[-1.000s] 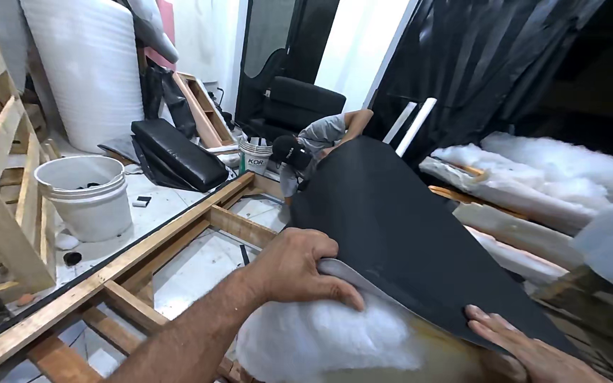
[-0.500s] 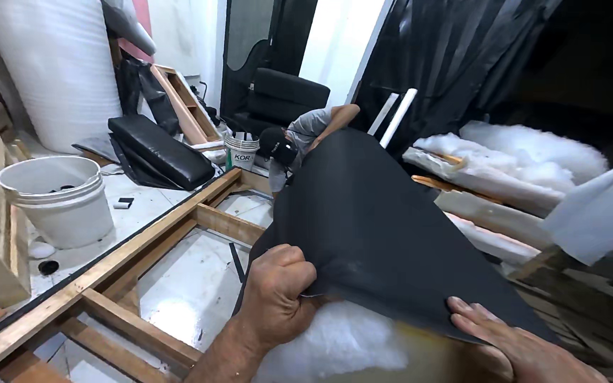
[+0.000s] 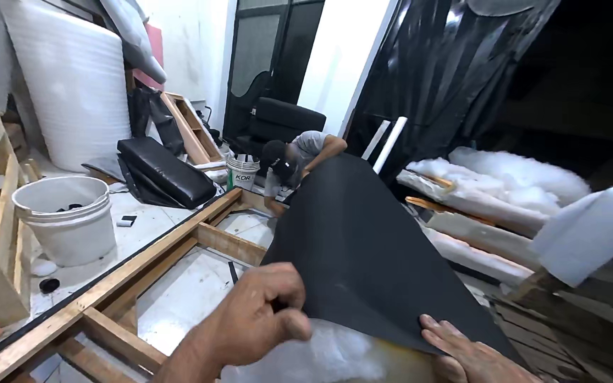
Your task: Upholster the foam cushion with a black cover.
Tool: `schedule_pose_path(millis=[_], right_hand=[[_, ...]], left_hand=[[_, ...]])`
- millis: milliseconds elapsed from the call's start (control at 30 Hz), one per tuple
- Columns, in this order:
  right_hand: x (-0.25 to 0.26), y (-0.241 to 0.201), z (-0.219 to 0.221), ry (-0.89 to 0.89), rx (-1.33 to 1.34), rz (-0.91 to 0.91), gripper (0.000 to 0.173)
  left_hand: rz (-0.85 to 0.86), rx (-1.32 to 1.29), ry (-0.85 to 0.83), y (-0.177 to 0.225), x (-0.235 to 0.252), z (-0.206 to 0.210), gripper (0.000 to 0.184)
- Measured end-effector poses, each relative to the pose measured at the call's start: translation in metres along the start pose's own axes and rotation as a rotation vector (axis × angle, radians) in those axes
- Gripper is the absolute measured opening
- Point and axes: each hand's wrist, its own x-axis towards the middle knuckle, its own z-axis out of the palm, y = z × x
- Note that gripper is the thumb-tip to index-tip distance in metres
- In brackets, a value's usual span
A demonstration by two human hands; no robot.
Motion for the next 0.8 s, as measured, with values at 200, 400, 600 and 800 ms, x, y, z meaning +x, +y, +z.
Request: schedule_pose_path(millis=[200,400,600,800], right_hand=[[-0.003,0.001,-0.003,-0.017,0.012,0.005,0.049],[-0.004,0.001,-0.004,-0.012,0.002,0.024,0.05],[-0.004,0.0,-0.005,-0.004,-0.013,0.012,0.05],[-0.005,0.001,-0.006,-0.02,-0.027,0.001,0.05]], left_hand=[[-0.108,0.358,-0.371,0.028,0.111,0.045,0.051],[-0.351,0.414,-0.615,0.025,0.115,0.073,0.053],[-0.364,0.358,-0.593,0.024,0.112,0.07,0.048],[-0.353,0.344,-0.586,0.02,0.112,0.071,0.048]])
